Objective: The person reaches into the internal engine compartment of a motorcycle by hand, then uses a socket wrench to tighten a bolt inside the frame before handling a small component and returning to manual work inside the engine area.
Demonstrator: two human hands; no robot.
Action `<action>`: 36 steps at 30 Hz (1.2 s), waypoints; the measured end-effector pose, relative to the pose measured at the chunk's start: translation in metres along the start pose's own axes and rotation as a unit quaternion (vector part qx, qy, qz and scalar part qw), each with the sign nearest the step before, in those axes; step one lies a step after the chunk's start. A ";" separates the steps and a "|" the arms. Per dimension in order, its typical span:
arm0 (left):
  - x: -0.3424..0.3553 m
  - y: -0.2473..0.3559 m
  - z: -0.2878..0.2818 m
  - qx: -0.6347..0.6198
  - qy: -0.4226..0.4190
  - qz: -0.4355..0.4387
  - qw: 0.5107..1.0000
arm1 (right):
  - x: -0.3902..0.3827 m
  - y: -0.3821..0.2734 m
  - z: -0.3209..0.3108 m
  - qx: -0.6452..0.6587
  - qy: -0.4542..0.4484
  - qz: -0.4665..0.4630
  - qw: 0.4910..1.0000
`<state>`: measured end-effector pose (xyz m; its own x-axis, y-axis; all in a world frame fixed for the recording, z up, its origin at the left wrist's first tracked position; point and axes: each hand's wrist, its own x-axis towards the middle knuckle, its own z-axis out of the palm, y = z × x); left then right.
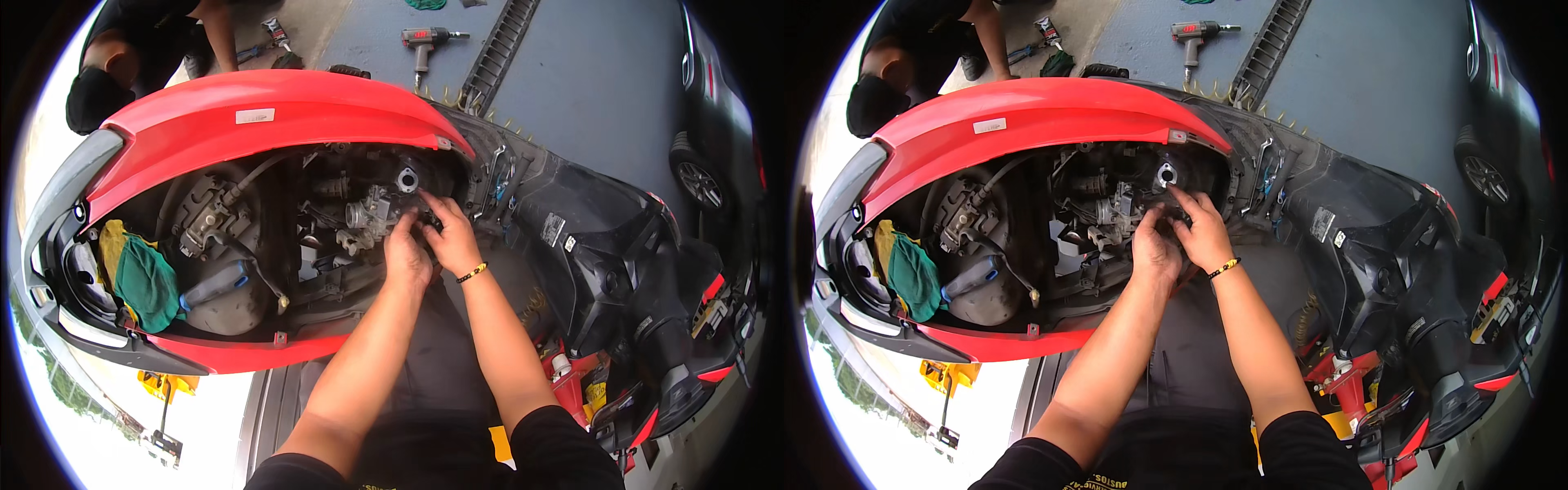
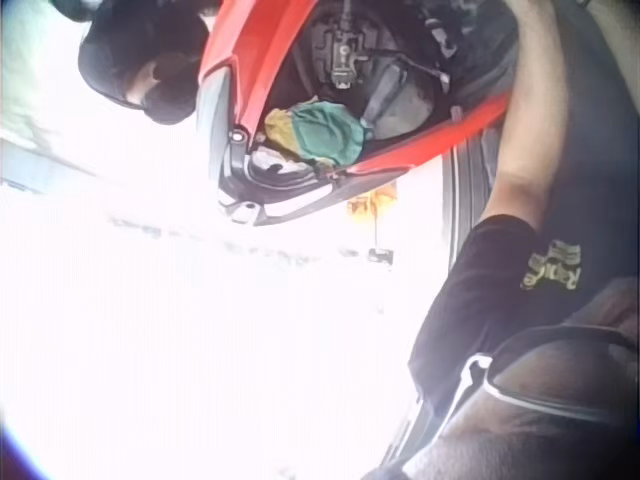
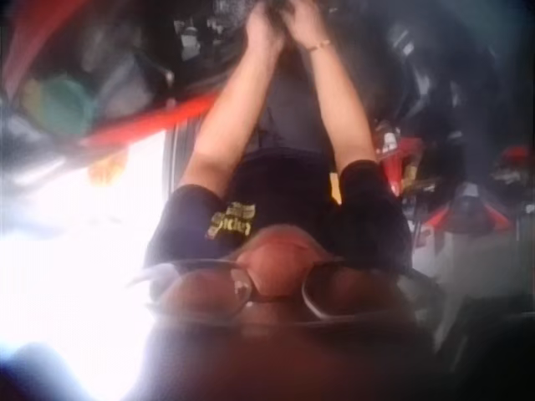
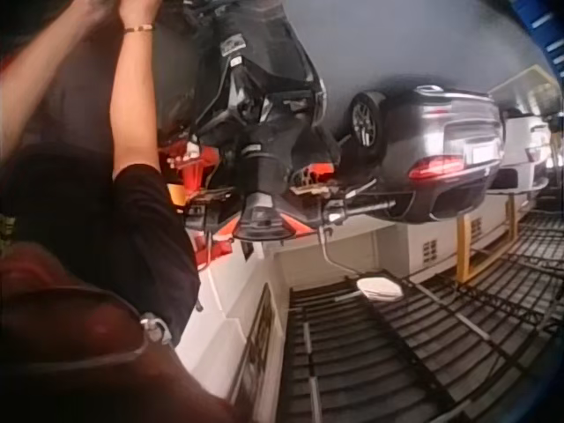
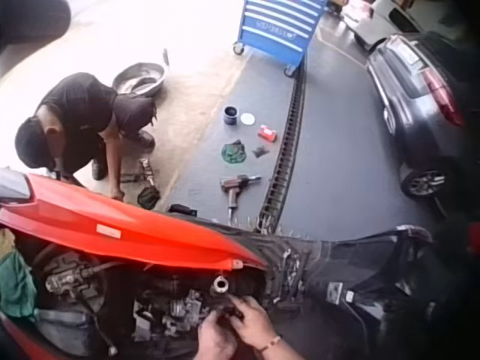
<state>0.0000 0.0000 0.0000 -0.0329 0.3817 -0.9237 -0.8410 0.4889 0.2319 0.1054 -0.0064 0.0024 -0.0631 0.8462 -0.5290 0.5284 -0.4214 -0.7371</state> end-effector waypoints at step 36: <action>0.114 0.018 -0.018 0.109 -0.050 -0.117 0.986 | 0.057 0.005 0.038 -0.060 0.090 0.302 0.947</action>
<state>-0.0284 0.0379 -0.1070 0.2103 0.3084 -0.9277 -0.6834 0.7250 0.0861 0.0724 0.0270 -0.0474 0.4214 0.5094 -0.7502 0.5147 -0.8155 -0.2646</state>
